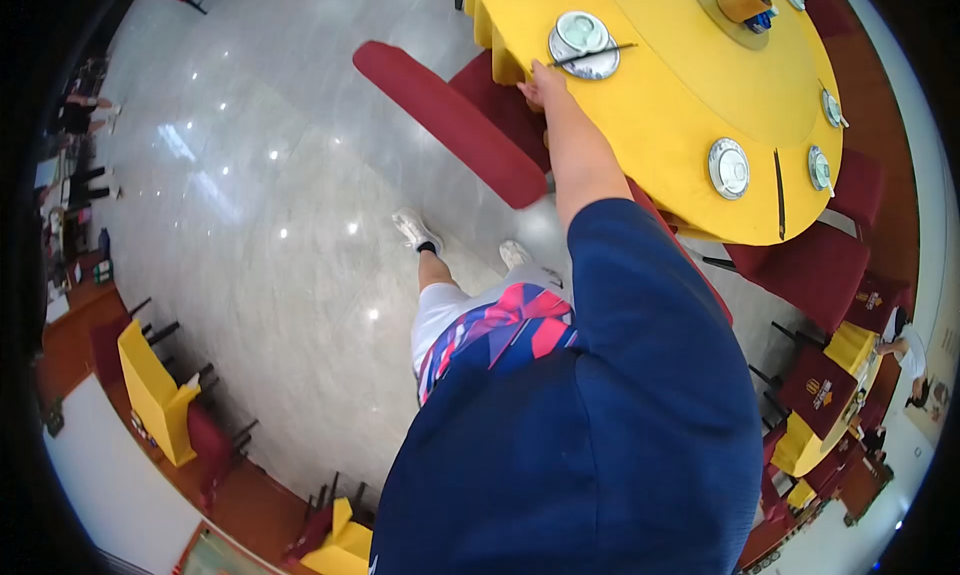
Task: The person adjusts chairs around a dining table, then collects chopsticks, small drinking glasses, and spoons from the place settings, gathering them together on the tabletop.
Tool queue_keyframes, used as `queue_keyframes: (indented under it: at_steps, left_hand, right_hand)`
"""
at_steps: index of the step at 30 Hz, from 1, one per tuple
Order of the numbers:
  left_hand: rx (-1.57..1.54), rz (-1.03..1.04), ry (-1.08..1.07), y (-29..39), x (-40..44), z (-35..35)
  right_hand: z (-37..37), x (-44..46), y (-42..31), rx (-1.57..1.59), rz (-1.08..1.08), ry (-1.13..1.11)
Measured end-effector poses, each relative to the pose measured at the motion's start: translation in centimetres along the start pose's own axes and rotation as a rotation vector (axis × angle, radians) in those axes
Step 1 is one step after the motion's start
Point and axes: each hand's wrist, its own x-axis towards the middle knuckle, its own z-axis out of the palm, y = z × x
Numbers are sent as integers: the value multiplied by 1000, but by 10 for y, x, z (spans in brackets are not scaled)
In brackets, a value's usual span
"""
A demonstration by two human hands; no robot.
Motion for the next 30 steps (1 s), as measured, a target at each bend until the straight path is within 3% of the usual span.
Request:
queue_keyframes:
  at_steps: [5, 6, 7, 8, 9, 11, 13, 15, 17, 18, 19, 21, 22, 23, 24, 26, 27, 29, 30]
  left_hand:
    - [516, 533, -64, 89, 168, -31]
    - [626, 618, -73, 36, 214, -65]
    - [732, 718, -80, 25, 287, -61]
    - [727, 749, -83, 162, 263, -73]
    - [286, 97, -302, 267, 255, -72]
    - [264, 383, -364, 326, 351, -80]
    - [738, 824, -221, 439, 398, -74]
    - [650, 960, -232, 558, 414, -44]
    - [469, 1051, -345, 658, 408, 4]
    - [373, 1070, -479, 704, 400, 36]
    - [282, 1076, -613, 747, 387, 70]
    - [134, 886, -1062, 830, 338, 137]
    - [14, 886, -1208, 863, 296, 159]
    - [-53, 828, -1300, 888, 272, 186]
    - [-102, 769, -1391, 915, 253, 208]
    - [-287, 555, -1364, 967, 205, 233]
    - [-269, 572, -1360, 998, 213, 240]
    - [-89, 525, -1455, 1057, 234, 252]
    - [-93, 502, -1327, 1078, 238, 255]
  right_hand:
    - [-14, 19, -2, -61, -5, -7]
    - [-27, 22, 10, 53, -9, 15]
    - [-37, 28, 18, 177, -23, 35]
    - [-34, 4, 15, 178, -59, 121]
    - [-37, -26, 19, 188, -97, 210]
    - [-41, -78, 18, 207, -118, 245]
    - [-49, -132, 22, 238, -213, 251]
    - [-39, -185, 25, 206, -396, 298]
    - [23, -246, 13, 202, -451, 458]
    - [58, -264, 7, 178, -486, 434]
    - [96, -277, 0, 151, -514, 410]
    - [184, -289, -28, 62, -340, 272]
    - [205, -260, -14, 239, -386, -56]
    - [268, -263, -33, -167, -513, 35]
    - [308, -236, -28, -670, -834, 90]
    - [384, -223, -53, -830, -702, -124]
    - [414, -218, -76, -756, -546, -223]
    - [448, -177, -100, -688, -597, -352]
    - [461, -163, -124, -667, -590, -359]
